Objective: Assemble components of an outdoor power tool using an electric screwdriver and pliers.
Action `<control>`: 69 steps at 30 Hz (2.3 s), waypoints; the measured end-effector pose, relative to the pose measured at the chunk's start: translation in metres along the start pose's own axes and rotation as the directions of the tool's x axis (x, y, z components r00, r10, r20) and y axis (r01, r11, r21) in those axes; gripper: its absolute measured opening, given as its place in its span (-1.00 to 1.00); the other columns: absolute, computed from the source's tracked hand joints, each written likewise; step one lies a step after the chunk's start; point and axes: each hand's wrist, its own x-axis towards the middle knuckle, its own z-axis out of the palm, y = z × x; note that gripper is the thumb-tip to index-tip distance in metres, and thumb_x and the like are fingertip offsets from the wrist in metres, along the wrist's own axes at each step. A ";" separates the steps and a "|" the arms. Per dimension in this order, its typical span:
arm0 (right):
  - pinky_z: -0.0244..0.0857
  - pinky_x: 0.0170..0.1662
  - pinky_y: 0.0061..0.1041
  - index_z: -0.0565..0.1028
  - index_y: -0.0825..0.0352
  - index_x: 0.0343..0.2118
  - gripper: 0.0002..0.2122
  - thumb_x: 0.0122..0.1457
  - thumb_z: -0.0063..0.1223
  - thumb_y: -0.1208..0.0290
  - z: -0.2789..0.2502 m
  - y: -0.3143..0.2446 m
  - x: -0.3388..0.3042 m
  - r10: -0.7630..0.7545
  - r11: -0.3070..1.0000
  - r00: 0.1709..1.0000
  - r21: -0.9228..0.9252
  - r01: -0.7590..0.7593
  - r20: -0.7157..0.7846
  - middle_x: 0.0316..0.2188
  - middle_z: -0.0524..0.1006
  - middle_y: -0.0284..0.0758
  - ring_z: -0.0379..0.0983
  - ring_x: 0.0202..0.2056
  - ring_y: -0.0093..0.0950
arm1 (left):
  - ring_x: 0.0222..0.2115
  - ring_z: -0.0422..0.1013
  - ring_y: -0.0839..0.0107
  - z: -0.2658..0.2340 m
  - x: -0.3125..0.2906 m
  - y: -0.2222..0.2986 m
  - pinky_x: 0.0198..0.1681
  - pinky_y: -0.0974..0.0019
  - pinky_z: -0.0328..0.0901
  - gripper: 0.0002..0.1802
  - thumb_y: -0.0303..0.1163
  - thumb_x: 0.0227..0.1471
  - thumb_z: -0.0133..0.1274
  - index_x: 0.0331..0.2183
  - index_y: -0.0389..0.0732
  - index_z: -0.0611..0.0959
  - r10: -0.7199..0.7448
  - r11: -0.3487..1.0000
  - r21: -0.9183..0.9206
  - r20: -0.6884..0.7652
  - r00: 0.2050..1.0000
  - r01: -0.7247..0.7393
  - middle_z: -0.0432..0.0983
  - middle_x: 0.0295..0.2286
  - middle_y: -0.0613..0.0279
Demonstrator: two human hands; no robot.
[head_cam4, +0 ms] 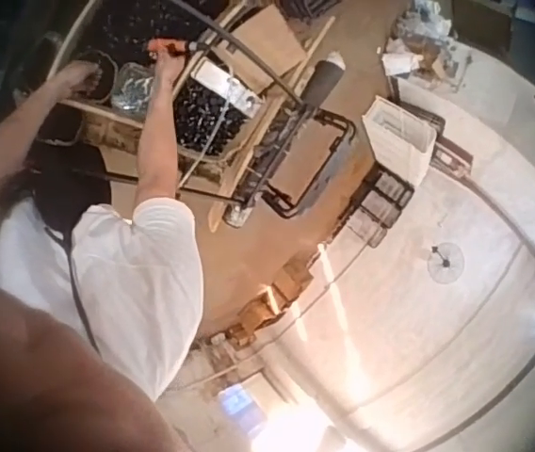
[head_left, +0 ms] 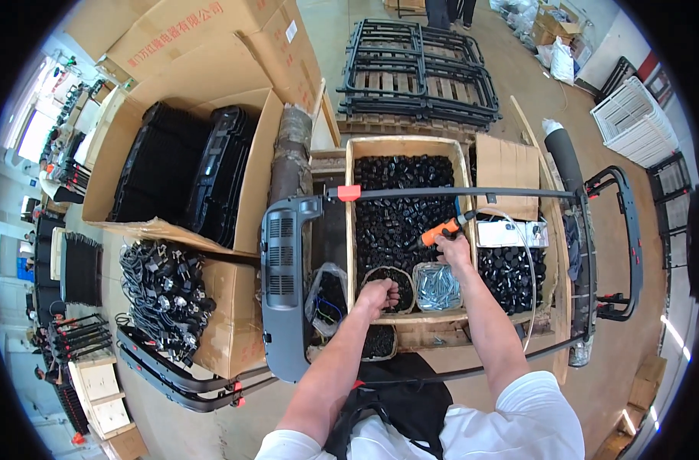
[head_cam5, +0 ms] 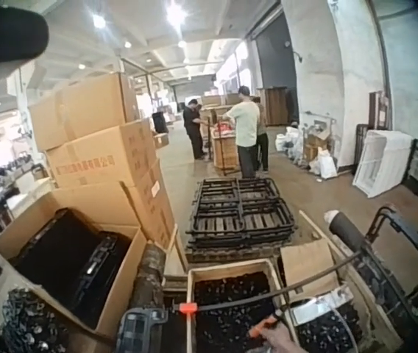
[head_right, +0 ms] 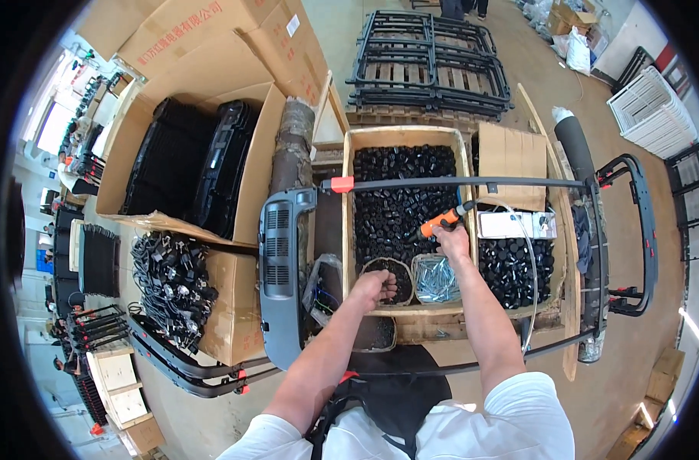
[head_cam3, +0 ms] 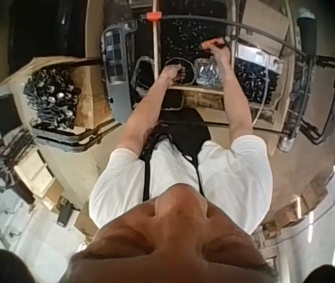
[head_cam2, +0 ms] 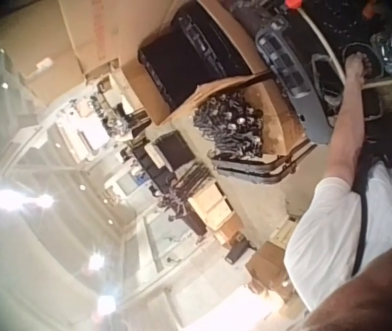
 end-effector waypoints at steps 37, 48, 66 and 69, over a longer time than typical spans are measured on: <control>0.41 0.20 -0.27 0.40 0.46 0.13 -0.49 0.14 0.33 0.48 0.097 -0.113 -0.250 -0.655 0.756 0.703 0.263 0.599 0.277 0.00 0.62 0.00 0.56 0.07 -0.30 | -0.46 0.41 0.56 -0.071 -0.123 0.068 -0.35 0.48 0.42 -0.63 -0.06 0.36 0.06 -0.10 -0.17 0.65 0.406 0.436 -0.899 0.161 0.899 -0.036 0.47 -0.46 0.44; 0.34 0.25 -0.21 0.37 0.43 0.18 -0.49 0.20 0.30 0.46 0.143 -0.129 -0.267 -0.647 0.756 0.730 0.310 0.576 0.221 0.01 0.60 0.01 0.54 0.08 -0.24 | -0.43 0.39 0.51 -0.111 -0.137 0.084 -0.27 0.41 0.37 -0.68 -0.17 0.34 0.11 -0.01 -0.17 0.61 0.550 0.337 -0.941 0.222 0.805 0.029 0.47 -0.45 0.41; 0.35 0.25 -0.31 0.41 0.46 0.14 -0.52 0.17 0.31 0.53 0.245 -0.164 -0.251 -0.682 0.718 0.644 0.151 0.679 0.348 0.00 0.62 -0.08 0.54 0.06 -0.36 | -0.30 0.53 0.40 -0.135 -0.163 0.064 -0.18 0.29 0.55 -0.71 -0.34 0.47 -0.17 -0.04 -0.32 0.57 0.443 0.561 -0.822 0.201 0.874 -0.096 0.55 -0.28 0.25; 0.37 0.24 -0.32 0.40 0.46 0.14 -0.50 0.15 0.34 0.51 0.265 -0.168 -0.242 -0.679 0.711 0.627 0.132 0.690 0.382 -0.01 0.62 -0.10 0.54 0.06 -0.36 | -0.32 0.51 0.45 -0.134 -0.162 0.050 -0.21 0.35 0.51 -0.72 -0.31 0.46 -0.13 -0.10 -0.27 0.59 0.451 0.589 -0.801 0.215 0.866 -0.108 0.55 -0.30 0.29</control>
